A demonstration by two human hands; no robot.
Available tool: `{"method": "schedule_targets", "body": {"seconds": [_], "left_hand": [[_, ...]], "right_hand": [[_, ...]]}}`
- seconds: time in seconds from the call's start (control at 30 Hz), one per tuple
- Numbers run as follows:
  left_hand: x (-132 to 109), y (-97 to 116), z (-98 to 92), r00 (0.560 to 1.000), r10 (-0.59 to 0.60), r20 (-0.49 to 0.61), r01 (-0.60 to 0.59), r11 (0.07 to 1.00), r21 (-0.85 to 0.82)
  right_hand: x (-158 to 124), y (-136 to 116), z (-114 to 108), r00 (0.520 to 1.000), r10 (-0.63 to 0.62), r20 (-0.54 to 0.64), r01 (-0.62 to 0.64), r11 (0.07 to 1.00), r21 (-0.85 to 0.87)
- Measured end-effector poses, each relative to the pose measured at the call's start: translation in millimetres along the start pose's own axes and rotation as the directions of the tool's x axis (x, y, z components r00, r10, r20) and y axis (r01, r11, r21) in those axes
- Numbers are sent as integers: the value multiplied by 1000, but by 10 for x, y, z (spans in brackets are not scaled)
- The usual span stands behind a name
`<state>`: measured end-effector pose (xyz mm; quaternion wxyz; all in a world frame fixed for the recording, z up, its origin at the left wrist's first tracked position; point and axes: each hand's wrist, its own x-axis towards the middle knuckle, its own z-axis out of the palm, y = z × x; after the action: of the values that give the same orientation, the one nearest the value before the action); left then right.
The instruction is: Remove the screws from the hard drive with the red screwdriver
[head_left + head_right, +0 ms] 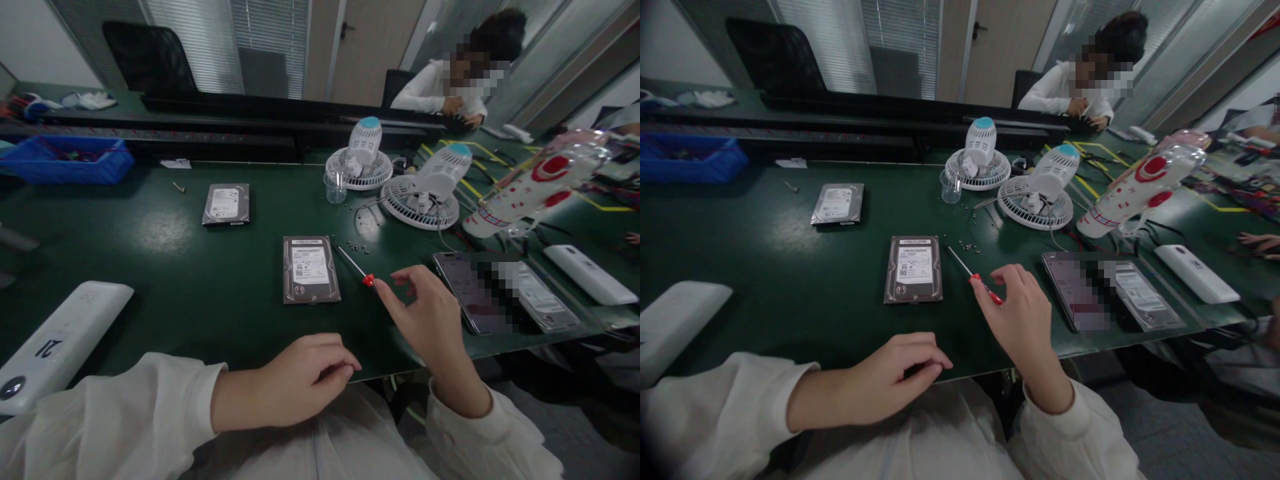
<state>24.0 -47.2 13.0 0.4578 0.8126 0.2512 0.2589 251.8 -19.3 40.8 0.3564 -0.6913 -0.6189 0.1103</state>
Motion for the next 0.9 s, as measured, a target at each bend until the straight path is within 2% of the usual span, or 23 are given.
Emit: {"method": "schedule_targets", "body": {"seconds": [0.03, 0.07, 0.13, 0.2, 0.3, 0.37, 0.43, 0.57, 0.6, 0.7, 0.8, 0.83, 0.9], "left_hand": [[-23, 5, 10, 997, 62, 56, -69, 988, 135], [-48, 7, 25, 985, 129, 115, -158, 942, 298], [-92, 5, 64, 972, 186, 143, -235, 762, 604], [-119, 10, 95, 974, 182, 137, -220, 596, 772], [-117, 41, 93, 993, 104, 52, -95, 478, 873], [-101, 64, 65, 998, 60, -22, -8, 453, 892], [-88, 72, 37, 997, 27, -74, 54, 452, 890], [-83, 27, 17, 992, -23, -121, 118, 460, 880], [-83, 10, 14, 993, -26, -119, 117, 465, 878], [-65, -32, -15, 997, -9, -78, 73, 483, 872], [-16, -51, -87, 1000, 9, -18, 11, 482, 876], [4, -53, -115, 1000, 17, -11, 1, 475, 880], [42, -57, -163, 1000, 25, 12, -22, 476, 879]], "right_hand": [[-4, 57, -36, 1000, -25, 10, 26, 984, -176], [-8, 118, -53, 997, -25, 73, 44, 960, -278], [-11, 233, -48, 980, 14, 196, 52, 944, -326], [-3, 313, -26, 969, 42, 243, 30, 958, -285], [38, 338, -59, 976, 36, 215, 12, 976, -217], [84, 290, -156, 993, -5, 115, 20, 992, -127], [145, 201, -302, 998, -33, -48, 32, 999, -23], [323, -23, -621, 966, 70, -248, 3, 960, 282], [380, -71, -685, 950, 66, -306, 39, 945, 324], [571, -177, -813, 883, -34, -468, 268, 855, 444], [754, -259, -852, 841, -161, -516, 470, 690, 551], [805, -288, -848, 814, -204, -544, 527, 654, 543], [882, -350, -811, 747, -294, -596, 613, 651, 447]]}}
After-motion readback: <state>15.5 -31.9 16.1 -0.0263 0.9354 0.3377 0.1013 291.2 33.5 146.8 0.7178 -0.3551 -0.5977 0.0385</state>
